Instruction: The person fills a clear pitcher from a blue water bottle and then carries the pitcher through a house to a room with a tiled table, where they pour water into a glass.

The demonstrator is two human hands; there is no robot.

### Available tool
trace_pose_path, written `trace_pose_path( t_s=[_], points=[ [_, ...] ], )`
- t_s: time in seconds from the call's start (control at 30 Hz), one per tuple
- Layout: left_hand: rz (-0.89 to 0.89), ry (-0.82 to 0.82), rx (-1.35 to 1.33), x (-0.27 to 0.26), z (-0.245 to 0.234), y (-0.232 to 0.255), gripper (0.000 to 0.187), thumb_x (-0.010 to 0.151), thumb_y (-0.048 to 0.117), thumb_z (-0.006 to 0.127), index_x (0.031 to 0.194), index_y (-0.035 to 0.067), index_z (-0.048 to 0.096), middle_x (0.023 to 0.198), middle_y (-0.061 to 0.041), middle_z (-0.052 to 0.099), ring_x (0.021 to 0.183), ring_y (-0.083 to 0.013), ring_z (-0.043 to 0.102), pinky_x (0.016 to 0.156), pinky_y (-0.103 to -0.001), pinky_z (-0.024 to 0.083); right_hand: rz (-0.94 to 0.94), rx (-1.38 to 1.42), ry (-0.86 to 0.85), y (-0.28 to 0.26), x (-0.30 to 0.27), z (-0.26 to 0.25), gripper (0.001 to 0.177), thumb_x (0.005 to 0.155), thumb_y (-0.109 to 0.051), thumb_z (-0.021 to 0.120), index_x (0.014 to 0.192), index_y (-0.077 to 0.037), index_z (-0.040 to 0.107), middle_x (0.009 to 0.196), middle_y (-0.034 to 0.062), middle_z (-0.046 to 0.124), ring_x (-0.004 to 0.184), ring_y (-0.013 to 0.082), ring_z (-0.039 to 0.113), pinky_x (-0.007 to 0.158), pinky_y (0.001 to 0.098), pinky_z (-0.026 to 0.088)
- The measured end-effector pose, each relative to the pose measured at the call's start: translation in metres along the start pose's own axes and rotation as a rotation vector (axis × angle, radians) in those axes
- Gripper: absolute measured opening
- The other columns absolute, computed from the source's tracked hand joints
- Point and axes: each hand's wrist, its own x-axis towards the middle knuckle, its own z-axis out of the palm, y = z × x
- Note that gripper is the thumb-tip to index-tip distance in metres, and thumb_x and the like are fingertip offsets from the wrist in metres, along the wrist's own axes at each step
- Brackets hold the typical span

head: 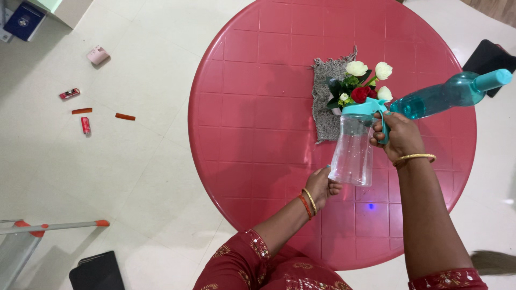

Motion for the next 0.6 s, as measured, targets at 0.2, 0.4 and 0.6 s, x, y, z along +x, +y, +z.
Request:
trace_pose_path(
  t_s=[0.2,0.4,0.6],
  points=[
    [-0.005,0.002,0.002,-0.0041,0.0021,0.0025,0.045,0.108,0.031,0.046,0.14,-0.001,0.045,0.085,-0.01,0.062,0.065,-0.0132,0.063,0.055,-0.025,0.056,0.003,0.0,0.013,-0.0001,-0.0008,0.0013,0.019,0.11,-0.02,0.046,0.109,-0.004,0.056,0.076,0.0005,0.053,0.057,0.0088,0.043,0.061,0.0329,0.045],
    [-0.006,0.016,0.009,-0.0071,0.003,0.0041,0.04,0.109,0.03,0.046,0.133,-0.001,0.05,0.082,-0.009,0.061,0.064,-0.0134,0.062,0.055,-0.025,0.056,0.021,-0.029,0.06,-0.0039,-0.0047,0.0055,0.022,0.11,-0.022,0.046,0.111,-0.003,0.057,0.078,0.0004,0.053,0.058,0.0084,0.042,0.061,0.033,0.045],
    [-0.005,0.027,0.025,-0.0084,0.0037,0.0059,0.04,0.11,0.031,0.046,0.131,-0.002,0.052,0.082,-0.008,0.061,0.064,-0.0126,0.063,0.054,-0.025,0.056,0.02,-0.01,0.041,-0.0035,-0.0024,0.0038,0.02,0.11,-0.021,0.048,0.11,-0.003,0.056,0.078,0.0003,0.053,0.058,0.0082,0.043,0.061,0.0324,0.046]
  ],
)
